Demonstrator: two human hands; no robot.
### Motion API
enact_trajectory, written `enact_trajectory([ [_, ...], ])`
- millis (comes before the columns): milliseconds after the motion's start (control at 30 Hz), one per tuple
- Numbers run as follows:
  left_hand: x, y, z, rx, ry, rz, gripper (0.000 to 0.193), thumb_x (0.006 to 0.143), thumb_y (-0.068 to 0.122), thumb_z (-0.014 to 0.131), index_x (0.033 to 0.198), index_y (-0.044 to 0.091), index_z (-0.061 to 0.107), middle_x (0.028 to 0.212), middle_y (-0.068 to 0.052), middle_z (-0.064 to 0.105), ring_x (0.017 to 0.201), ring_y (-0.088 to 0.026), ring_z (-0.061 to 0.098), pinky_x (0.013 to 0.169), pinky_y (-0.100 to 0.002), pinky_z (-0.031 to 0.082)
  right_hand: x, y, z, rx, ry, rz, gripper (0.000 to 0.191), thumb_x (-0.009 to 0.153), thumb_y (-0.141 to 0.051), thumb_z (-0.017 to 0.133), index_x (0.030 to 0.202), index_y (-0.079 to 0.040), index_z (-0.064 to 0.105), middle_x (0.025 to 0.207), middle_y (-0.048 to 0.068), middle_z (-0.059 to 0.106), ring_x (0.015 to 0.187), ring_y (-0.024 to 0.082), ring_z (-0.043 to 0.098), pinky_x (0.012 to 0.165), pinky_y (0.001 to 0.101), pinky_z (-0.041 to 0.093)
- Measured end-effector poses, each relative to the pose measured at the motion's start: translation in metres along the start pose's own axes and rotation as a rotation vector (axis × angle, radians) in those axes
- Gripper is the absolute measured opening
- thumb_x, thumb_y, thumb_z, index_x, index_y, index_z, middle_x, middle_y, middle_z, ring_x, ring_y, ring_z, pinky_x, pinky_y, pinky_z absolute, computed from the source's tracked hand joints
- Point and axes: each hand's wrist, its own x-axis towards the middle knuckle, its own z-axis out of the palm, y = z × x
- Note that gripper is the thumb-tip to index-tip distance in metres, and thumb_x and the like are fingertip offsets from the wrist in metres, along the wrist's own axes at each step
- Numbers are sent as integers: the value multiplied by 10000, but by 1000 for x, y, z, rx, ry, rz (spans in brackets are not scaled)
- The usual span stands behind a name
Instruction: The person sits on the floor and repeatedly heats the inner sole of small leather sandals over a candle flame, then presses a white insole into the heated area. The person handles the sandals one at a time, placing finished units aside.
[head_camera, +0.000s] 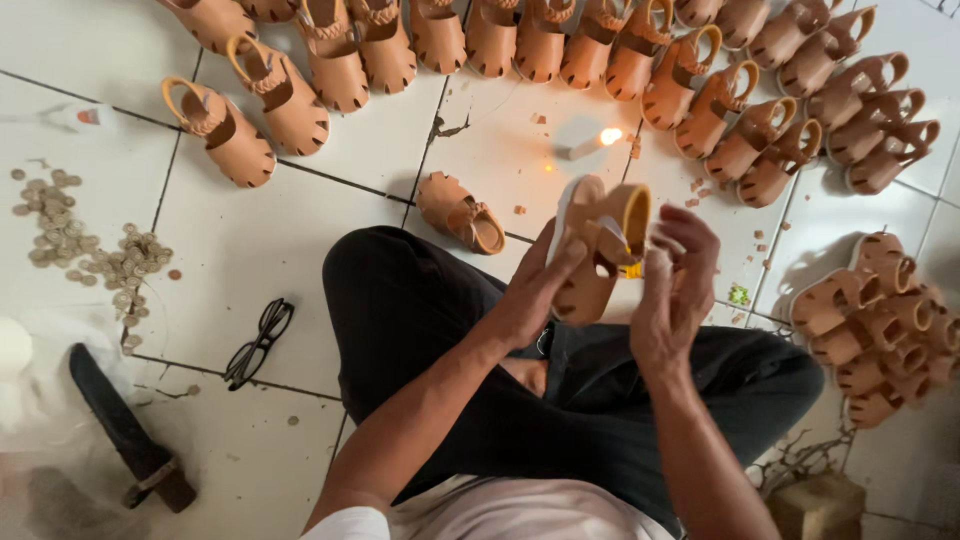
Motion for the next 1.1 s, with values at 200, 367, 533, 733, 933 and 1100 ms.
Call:
enact_trajectory([
  [200, -23, 16, 29, 206, 37, 112, 648, 1100, 417, 558, 1607, 36, 427, 1163, -212, 664, 1042, -230, 650, 873, -356, 557, 13, -30, -19, 25, -255, 83, 321, 1021, -274, 674, 1043, 42, 722, 1506, 165, 458, 1413, 291, 444, 1126, 436, 445],
  [367, -34, 40, 36, 446, 4, 130, 684, 1021, 437, 567, 1535, 25, 382, 1232, -166, 661, 1095, -206, 672, 881, -322, 584, 0, -26, -43, 363, -260, 86, 322, 1109, -249, 543, 1221, 14, 691, 1578, 166, 481, 1444, 303, 526, 1172, 464, 481],
  [533, -59, 57, 37, -1, -315, -95, 819, 1069, 650, 380, 1574, 6, 355, 1280, -170, 639, 1084, -226, 697, 925, -386, 621, -1, -19, -91, 619, -236, 163, 267, 1167, -174, 561, 1313, 50, 561, 1353, 250, 620, 1263, 309, 638, 1126, 471, 530],
  [733, -76, 66, 51, -399, -559, -396, 901, 1077, 739, 212, 1648, 51, 320, 1138, -251, 669, 908, -333, 729, 786, -459, 617, 16, -47, -116, 559, -661, -5, 491, 1026, -237, 670, 1412, 39, 543, 1442, 230, 603, 1336, 317, 623, 1169, 467, 538],
  [933, -83, 66, 58, -540, -619, -515, 984, 1037, 794, 154, 1640, 37, 333, 1068, -291, 694, 892, -411, 725, 784, -485, 625, 28, -74, -121, 36, -843, -226, 700, 661, -213, 909, 1285, -42, 641, 1349, 144, 657, 1216, 283, 691, 959, 410, 569],
  [1100, -89, 56, 61, -581, -622, -648, 941, 993, 777, 187, 1599, 73, 341, 1129, -268, 689, 928, -415, 737, 806, -494, 619, 26, -79, -118, -7, -920, -348, 568, 633, -191, 915, 1142, -40, 713, 1182, 92, 710, 1097, 251, 713, 885, 365, 633],
])
